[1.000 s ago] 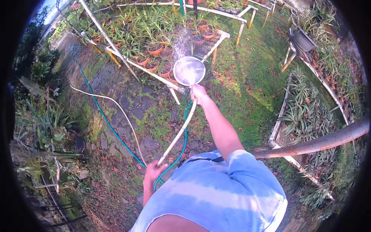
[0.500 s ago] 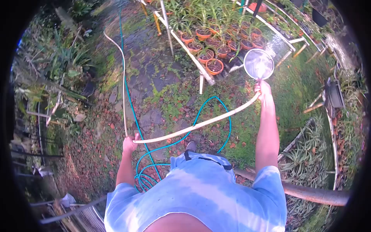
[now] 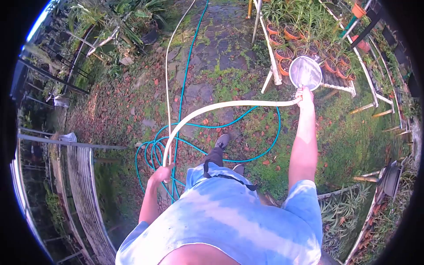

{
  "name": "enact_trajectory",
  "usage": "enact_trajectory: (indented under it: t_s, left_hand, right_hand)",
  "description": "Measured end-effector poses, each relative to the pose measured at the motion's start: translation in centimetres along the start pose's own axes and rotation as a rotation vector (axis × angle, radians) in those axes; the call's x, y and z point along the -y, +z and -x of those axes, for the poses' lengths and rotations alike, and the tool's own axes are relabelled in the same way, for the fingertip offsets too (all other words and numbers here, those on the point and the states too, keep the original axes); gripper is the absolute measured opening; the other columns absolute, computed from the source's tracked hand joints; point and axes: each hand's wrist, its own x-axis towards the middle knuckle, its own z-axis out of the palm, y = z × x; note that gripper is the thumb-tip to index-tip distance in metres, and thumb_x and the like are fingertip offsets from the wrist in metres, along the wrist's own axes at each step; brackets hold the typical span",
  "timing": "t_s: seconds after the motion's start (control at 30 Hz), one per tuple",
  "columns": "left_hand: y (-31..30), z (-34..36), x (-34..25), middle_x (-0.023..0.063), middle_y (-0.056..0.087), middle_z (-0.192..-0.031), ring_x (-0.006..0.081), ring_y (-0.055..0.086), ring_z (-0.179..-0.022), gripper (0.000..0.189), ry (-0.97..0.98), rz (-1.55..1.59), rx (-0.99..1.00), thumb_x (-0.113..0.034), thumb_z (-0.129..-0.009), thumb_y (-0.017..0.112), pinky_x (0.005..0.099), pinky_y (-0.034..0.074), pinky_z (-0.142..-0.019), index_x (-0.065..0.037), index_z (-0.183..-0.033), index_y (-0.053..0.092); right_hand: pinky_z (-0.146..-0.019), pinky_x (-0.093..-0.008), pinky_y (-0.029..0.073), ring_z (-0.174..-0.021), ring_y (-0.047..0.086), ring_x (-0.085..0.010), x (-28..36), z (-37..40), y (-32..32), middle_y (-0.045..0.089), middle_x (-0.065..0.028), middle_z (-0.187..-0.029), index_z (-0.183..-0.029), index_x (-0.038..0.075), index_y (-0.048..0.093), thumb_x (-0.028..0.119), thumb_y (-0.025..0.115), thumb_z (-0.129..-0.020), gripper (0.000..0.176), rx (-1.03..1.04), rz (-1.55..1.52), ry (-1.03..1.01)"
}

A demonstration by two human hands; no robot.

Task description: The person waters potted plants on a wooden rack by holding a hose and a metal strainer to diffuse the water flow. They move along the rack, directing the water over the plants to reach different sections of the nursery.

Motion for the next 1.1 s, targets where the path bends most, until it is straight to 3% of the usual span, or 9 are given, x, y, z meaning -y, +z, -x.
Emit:
enact_trajectory:
  t_s: [0.03, 0.17, 0.4, 0.53, 0.73, 0.87, 0.93, 1.0, 1.1]
  left_hand:
    - [0.6, 1.4, 1.6, 0.0023, 0.044, -0.051, 0.0156, 0.047, -0.045, 0.05, -0.043, 0.189, 0.141, -0.051, -0.095, 0.049, 0.0329, 0.037, -0.044, -0.007, -0.069, 0.049]
    - [-1.2, 4.9, 4.0, -0.0023, 0.037, -0.049, 0.0121, 0.04, -0.039, 0.052, -0.113, 0.185, 0.178, -0.054, -0.092, 0.053, 0.0294, 0.033, -0.037, -0.009, -0.068, 0.046]
    - [-4.3, 4.5, 0.1, -0.0052, 0.033, -0.051, 0.0128, 0.043, -0.044, 0.058, 0.069, 0.418, 0.208, -0.065, -0.087, 0.054, 0.0293, 0.036, -0.043, -0.015, -0.062, 0.041]
    - [-5.5, -0.4, 1.6, 0.0032, 0.048, -0.055, 0.0163, 0.053, -0.051, 0.065, 0.17, 0.191, -0.263, -0.068, -0.084, 0.056, 0.0347, 0.044, -0.051, -0.005, -0.068, 0.056]
    - [-12.3, -4.2, 3.5, 0.008, 0.062, -0.061, 0.018, 0.06, -0.054, 0.063, 0.126, 0.11, -0.376, -0.063, -0.083, 0.06, 0.0317, 0.046, -0.052, 0.0, -0.075, 0.064]
    - [-15.6, -10.4, 6.3, 0.0119, 0.066, -0.069, 0.0227, 0.065, -0.069, 0.052, 0.415, -0.07, -0.586, -0.052, -0.081, 0.069, 0.0367, 0.049, -0.067, 0.001, -0.08, 0.065]
    - [-15.8, -9.0, 3.8, 0.0131, 0.062, -0.067, 0.0214, 0.061, -0.064, 0.045, 0.537, -0.141, -0.551, -0.044, -0.081, 0.072, 0.0374, 0.047, -0.064, 0.0, -0.077, 0.062]
    - [-14.9, -8.9, 0.4, 0.0044, 0.056, -0.063, 0.0114, 0.049, -0.06, 0.041, 0.703, -0.149, -0.444, -0.039, -0.083, 0.072, 0.0322, 0.043, -0.058, -0.001, -0.077, 0.06]
    - [-11.7, -7.5, -5.9, 0.004, 0.052, -0.062, 0.0113, 0.045, -0.06, 0.035, 0.916, -0.127, -0.276, -0.03, -0.084, 0.073, 0.032, 0.041, -0.056, 0.0, -0.079, 0.058]
  right_hand:
    - [-0.039, -0.0197, 0.035, -0.047, 0.039, -0.008, -0.3, 0.9, 0.6, 0.046, -0.0017, -0.068, -0.085, 0.002, 0.047, 0.011, 0.047, -0.095, 0.014, -0.024, 0.001, -0.025]
    - [-0.039, -0.0221, 0.031, -0.045, 0.036, -0.008, -1.9, 3.7, 0.8, 0.042, -0.0002, -0.065, -0.083, 0.005, 0.045, 0.012, 0.047, -0.096, 0.016, -0.019, 0.1, -0.037]
    - [-0.038, -0.0235, 0.035, -0.043, 0.039, -0.0092, -2.2, 8.7, -1.4, 0.046, -0.0021, -0.065, -0.086, 0.004, 0.047, 0.011, 0.047, -0.096, 0.012, -0.02, 0.006, -0.01]
    - [-0.039, -0.022, 0.036, -0.044, 0.039, -0.0084, -2.7, 11.3, -1.8, 0.045, -0.001, -0.065, -0.087, 0.004, 0.047, 0.012, 0.046, -0.097, 0.012, 0.046, -0.011, -0.007]
    - [-0.039, -0.0225, 0.035, -0.046, 0.039, -0.0079, -6.4, 15.2, 0.5, 0.046, -0.0015, -0.065, -0.088, 0.005, 0.047, 0.014, 0.046, -0.098, 0.014, -0.079, 0.006, -0.065]
    - [-0.035, -0.0224, 0.03, -0.043, 0.037, -0.0072, -7.7, 18.1, 2.5, 0.044, -0.001, -0.063, -0.09, 0.006, 0.047, 0.017, 0.047, -0.098, 0.013, -0.068, -0.037, -0.025]
    - [-0.035, -0.0206, 0.031, -0.041, 0.036, -0.0059, -8.4, 19.6, 4.0, 0.044, -0.0005, -0.063, -0.091, 0.006, 0.048, 0.017, 0.048, -0.098, 0.013, -0.125, 0.017, -0.084]
    - [-0.035, -0.0207, 0.032, -0.043, 0.037, -0.0057, -9.2, 19.9, 4.8, 0.044, -0.0011, -0.064, -0.092, 0.005, 0.049, 0.017, 0.048, -0.098, 0.013, -0.129, -0.017, -0.076]
    - [-0.036, -0.0206, 0.033, -0.045, 0.038, -0.0062, -10.3, 21.3, 5.7, 0.046, -0.0032, -0.069, -0.094, 0.005, 0.048, 0.018, 0.048, -0.099, 0.014, -0.108, -0.037, -0.099]
